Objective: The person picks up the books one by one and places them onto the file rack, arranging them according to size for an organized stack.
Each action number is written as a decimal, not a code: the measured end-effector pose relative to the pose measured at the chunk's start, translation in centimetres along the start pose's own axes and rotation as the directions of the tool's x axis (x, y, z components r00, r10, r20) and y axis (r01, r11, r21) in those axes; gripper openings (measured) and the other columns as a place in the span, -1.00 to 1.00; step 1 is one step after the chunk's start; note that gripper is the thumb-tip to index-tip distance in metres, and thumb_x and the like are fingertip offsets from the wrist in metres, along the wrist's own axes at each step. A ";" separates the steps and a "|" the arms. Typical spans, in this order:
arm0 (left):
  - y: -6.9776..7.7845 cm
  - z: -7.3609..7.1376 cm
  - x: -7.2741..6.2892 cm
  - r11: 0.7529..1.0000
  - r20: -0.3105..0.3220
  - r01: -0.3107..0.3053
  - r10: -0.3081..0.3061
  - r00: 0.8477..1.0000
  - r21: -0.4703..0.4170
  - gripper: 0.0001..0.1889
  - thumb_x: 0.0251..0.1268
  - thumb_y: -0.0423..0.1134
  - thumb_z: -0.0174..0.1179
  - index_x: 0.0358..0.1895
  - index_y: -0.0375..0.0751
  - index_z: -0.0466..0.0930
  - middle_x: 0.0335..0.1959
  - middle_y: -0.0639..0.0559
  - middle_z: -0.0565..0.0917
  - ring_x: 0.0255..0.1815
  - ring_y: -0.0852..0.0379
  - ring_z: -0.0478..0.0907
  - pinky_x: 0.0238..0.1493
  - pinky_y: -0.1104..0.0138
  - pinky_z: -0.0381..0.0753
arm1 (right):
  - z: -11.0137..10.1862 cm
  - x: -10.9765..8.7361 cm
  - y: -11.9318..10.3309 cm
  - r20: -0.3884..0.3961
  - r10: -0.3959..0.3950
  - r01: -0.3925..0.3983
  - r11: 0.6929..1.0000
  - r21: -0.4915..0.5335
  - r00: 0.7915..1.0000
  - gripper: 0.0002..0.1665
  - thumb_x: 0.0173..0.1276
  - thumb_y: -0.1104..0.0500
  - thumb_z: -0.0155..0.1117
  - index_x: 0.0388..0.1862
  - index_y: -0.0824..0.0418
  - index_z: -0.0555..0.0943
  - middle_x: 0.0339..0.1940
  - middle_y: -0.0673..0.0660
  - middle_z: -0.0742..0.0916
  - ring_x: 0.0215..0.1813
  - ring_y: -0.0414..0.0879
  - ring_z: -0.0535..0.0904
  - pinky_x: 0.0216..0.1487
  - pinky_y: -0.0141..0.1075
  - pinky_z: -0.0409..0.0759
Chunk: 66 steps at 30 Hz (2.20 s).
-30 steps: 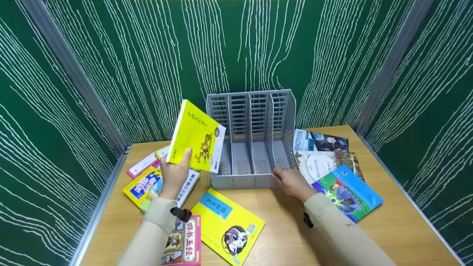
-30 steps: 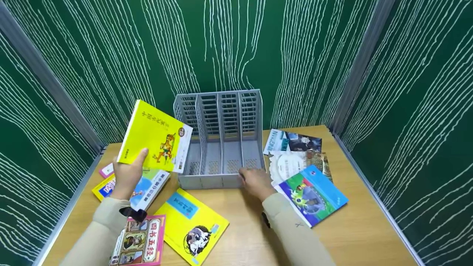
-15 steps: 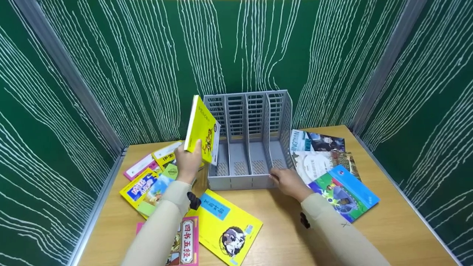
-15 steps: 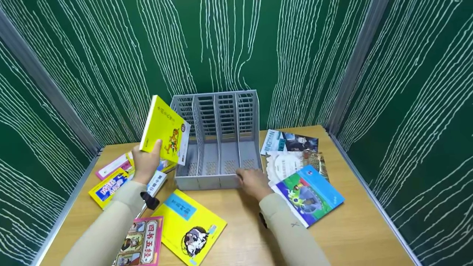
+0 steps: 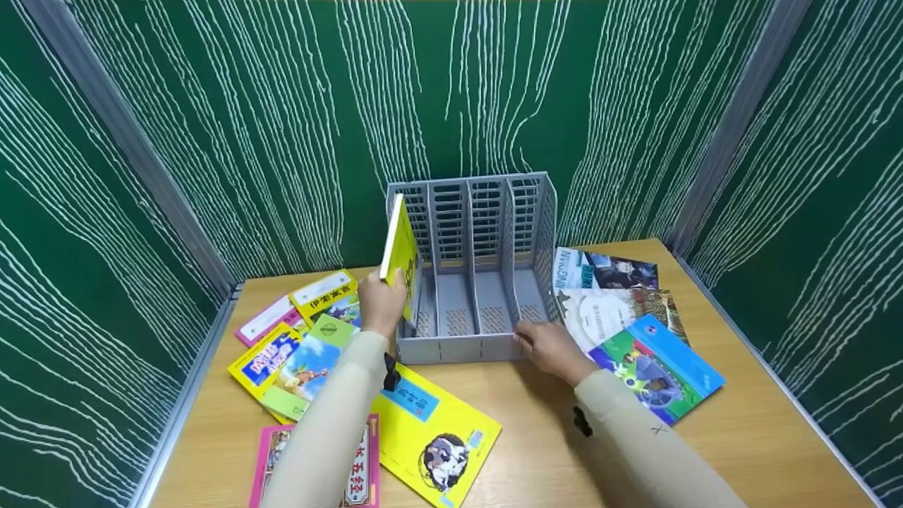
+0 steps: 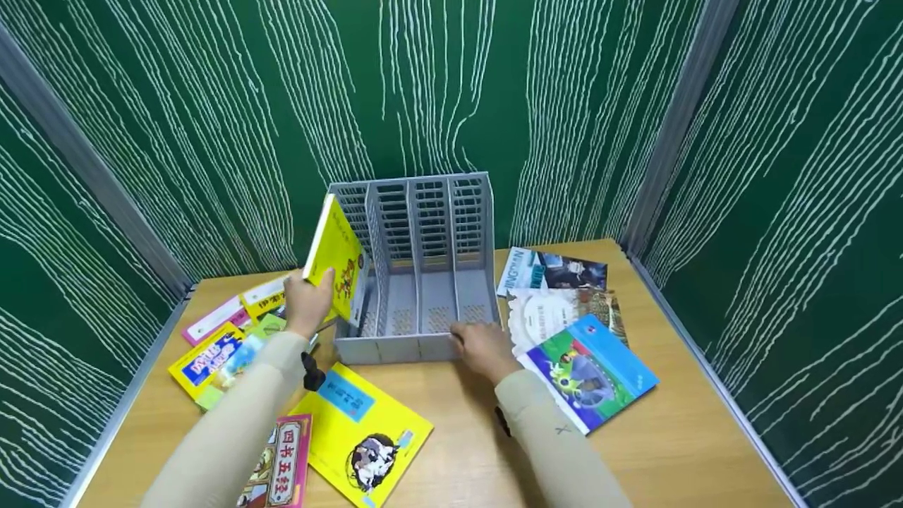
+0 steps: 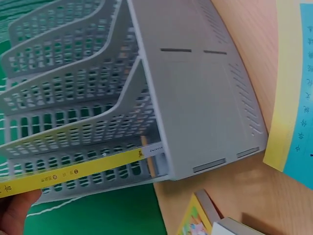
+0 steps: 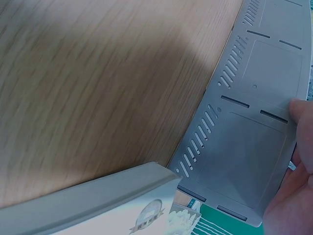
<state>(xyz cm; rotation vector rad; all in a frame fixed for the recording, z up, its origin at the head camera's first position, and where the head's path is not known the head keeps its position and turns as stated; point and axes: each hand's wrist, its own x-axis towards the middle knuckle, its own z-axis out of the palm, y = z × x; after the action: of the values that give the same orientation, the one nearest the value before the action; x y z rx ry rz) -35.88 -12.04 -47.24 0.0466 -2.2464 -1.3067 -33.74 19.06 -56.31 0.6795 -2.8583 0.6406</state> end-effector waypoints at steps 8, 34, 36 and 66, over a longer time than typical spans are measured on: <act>-1.5 1.3 0.5 0.994 0.008 0.025 -0.026 1.000 0.108 -0.76 0.56 -0.31 0.21 -0.11 -0.43 0.80 -0.17 -0.36 0.86 -0.22 -0.26 0.83 -0.27 -0.08 0.75 | -0.1 0.0 -0.1 0.047 0.040 -0.041 0.999 0.011 0.998 -0.73 0.70 0.12 0.22 -0.31 0.11 0.59 -0.51 -0.03 0.61 -0.40 -0.11 0.48 -0.21 -0.09 0.54; -1.3 1.1 3.6 0.941 0.155 0.251 -0.289 0.945 0.228 -0.66 0.60 -0.24 0.21 0.19 -0.45 0.69 0.07 -0.34 0.81 0.06 -0.22 0.78 0.10 -0.06 0.77 | 0.1 -0.1 0.0 -0.041 -0.068 0.067 0.997 -0.031 0.997 -0.76 0.65 0.19 0.28 -0.31 0.17 0.61 -0.54 0.05 0.64 -0.45 -0.03 0.54 -0.28 0.00 0.60; -1.1 0.9 3.6 0.938 0.163 0.267 -0.306 0.938 0.221 -0.64 0.59 -0.22 0.24 0.23 -0.44 0.68 0.11 -0.33 0.81 0.09 -0.21 0.79 0.13 -0.04 0.77 | 0.1 -0.1 0.0 -0.031 -0.053 0.052 0.998 -0.025 0.998 -0.77 0.66 0.18 0.28 -0.29 0.18 0.63 -0.52 0.05 0.65 -0.43 -0.04 0.54 -0.25 0.01 0.61; 3.5 -3.2 4.0 0.948 0.131 -0.264 0.243 0.961 0.177 -0.31 0.47 -0.15 0.40 0.54 -0.31 0.39 0.44 -0.26 0.57 0.42 -0.18 0.56 0.57 0.02 0.53 | 0.2 -0.1 0.2 -0.026 -0.046 0.046 0.999 0.006 0.999 -0.69 0.66 0.19 0.27 -0.38 0.15 0.53 -0.57 0.02 0.55 -0.47 -0.08 0.44 -0.34 -0.10 0.53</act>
<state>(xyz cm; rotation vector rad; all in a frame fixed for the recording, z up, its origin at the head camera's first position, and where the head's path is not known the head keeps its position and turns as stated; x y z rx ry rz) -37.01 -13.90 -41.45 -0.2417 -2.3713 -0.9738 -33.75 19.14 -56.61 0.7304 -2.8096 0.6476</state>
